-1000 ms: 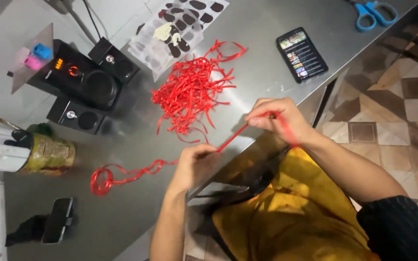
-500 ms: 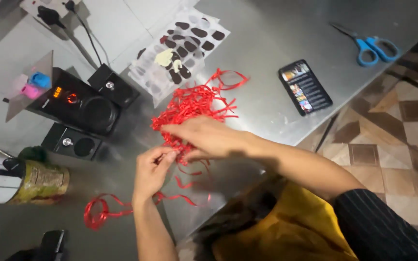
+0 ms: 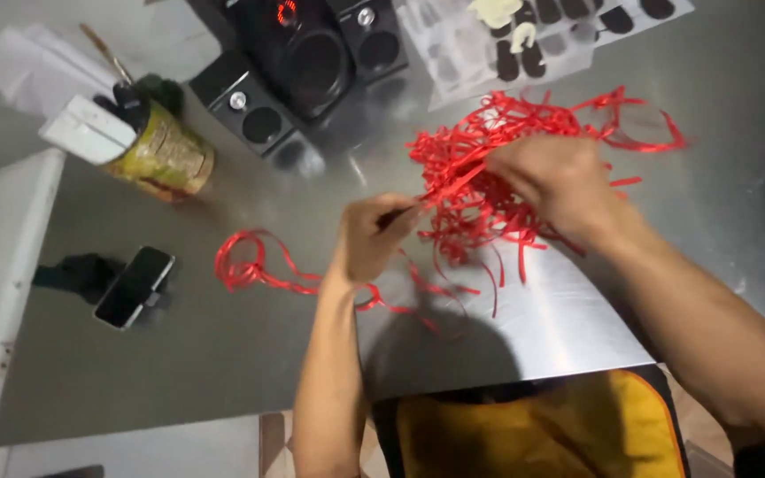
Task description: The recorder is tying numerous small red ribbons and occasionally trimming them with scissors on a stainless steel work surface.
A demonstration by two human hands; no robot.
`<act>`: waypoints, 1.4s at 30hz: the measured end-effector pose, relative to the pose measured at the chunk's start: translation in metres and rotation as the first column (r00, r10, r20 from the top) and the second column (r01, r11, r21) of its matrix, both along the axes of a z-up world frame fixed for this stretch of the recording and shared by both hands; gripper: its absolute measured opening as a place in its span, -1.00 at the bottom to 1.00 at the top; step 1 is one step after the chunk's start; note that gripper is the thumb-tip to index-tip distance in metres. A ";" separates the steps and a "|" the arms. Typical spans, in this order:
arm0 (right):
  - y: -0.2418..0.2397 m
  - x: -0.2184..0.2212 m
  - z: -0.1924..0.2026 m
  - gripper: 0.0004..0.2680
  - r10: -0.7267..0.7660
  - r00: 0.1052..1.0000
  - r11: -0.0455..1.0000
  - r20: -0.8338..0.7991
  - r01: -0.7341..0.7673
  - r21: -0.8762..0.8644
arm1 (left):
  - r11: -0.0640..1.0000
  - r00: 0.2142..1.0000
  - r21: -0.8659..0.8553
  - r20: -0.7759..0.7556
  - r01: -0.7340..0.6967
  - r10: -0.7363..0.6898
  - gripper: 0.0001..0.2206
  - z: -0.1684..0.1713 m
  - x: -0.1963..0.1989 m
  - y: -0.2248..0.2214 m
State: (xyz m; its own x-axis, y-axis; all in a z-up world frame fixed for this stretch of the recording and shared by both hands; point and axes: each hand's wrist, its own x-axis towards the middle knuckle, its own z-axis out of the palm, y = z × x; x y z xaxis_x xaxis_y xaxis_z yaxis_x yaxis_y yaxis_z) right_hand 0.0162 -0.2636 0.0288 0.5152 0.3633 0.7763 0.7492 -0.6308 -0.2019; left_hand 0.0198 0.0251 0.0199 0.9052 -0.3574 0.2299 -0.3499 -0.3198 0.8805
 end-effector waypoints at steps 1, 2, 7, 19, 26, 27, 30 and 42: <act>-0.001 0.000 0.002 -0.86 0.011 1.000 1.000 0.005 -0.011 -0.007 | 1.000 1.000 -0.007 0.005 -0.011 0.011 -0.90 0.002 -0.001 -0.001; -0.003 -0.001 0.003 -0.88 -0.054 0.996 0.999 0.070 0.054 0.005 | 0.998 0.995 -0.028 0.090 0.051 -0.048 -0.88 0.003 -0.002 -0.003; -0.005 -0.006 0.007 -0.86 -0.190 0.975 0.982 0.118 0.190 0.012 | 0.969 0.991 -0.206 0.059 0.133 -0.123 -0.83 -0.007 -0.004 -0.011; -0.014 -0.009 0.009 -0.86 -0.239 0.948 0.969 0.209 0.220 0.109 | 0.940 0.977 -0.265 0.064 0.215 -0.206 -0.78 -0.040 0.037 0.016; 0.021 -0.037 0.026 -0.76 0.052 0.912 0.992 0.407 0.001 -0.127 | 0.729 0.857 -0.526 0.001 0.439 -0.516 -0.58 -0.033 0.006 -0.030; 0.025 -0.041 0.032 -0.74 0.071 0.908 0.991 0.412 -0.018 -0.133 | 0.710 0.837 -0.568 -0.066 0.416 -0.543 -0.63 -0.037 0.007 -0.035; 0.013 -0.034 0.021 -0.77 -0.020 0.905 0.991 0.426 0.073 -0.108 | 0.766 0.844 -0.509 -0.130 0.394 -0.520 -0.72 -0.059 0.020 -0.030; 0.007 -0.008 -0.009 -0.93 -0.056 0.961 0.886 -0.271 0.173 0.431 | 0.933 0.968 -0.273 0.144 0.236 -0.203 -0.79 -0.014 0.006 -0.013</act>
